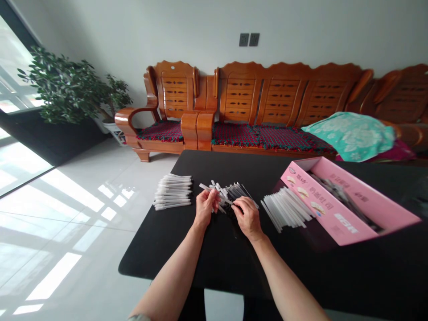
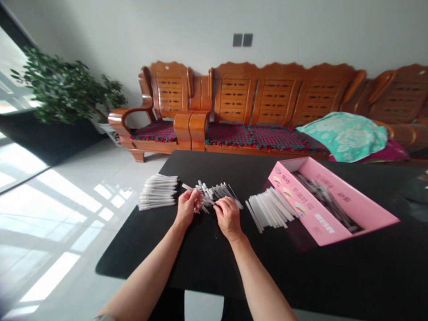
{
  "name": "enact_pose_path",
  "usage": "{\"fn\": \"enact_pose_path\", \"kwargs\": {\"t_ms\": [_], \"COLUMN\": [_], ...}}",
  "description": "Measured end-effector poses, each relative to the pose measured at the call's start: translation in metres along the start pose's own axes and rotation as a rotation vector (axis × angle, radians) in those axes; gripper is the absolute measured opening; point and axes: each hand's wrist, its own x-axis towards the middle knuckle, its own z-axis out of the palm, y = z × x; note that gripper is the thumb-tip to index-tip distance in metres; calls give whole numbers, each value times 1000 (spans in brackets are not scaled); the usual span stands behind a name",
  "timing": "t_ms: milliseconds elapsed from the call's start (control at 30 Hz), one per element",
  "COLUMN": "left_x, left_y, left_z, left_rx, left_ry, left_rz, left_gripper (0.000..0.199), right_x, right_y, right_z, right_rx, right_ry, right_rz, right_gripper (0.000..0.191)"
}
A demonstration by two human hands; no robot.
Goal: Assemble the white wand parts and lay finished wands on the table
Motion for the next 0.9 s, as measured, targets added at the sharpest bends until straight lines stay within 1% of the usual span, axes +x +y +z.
{"fn": "enact_pose_path", "kwargs": {"t_ms": [167, 233, 367, 467, 667, 900], "left_x": [0, 0, 1, 1, 5, 6], "left_y": [0, 0, 1, 1, 3, 3], "left_z": [0, -1, -1, -1, -6, -9], "left_rx": [6, 2, -5, -3, -22, -24], "left_ry": [-7, -3, 7, 8, 94, 140], "left_rz": [-10, -8, -1, 4, 34, 42], "left_gripper": [45, 45, 46, 45, 45, 44], "right_x": [0, 0, 0, 0, -2, -7], "right_y": [0, 0, 0, 1, 6, 12], "right_z": [-1, -1, 0, 0, -2, 3], "right_rx": [-1, 0, 3, 0, -49, -159], "right_ry": [26, 14, -42, -29, 35, -33], "right_rz": [13, 25, -2, -5, 29, -3], "right_gripper": [6, 6, 13, 12, 8, 7]}}
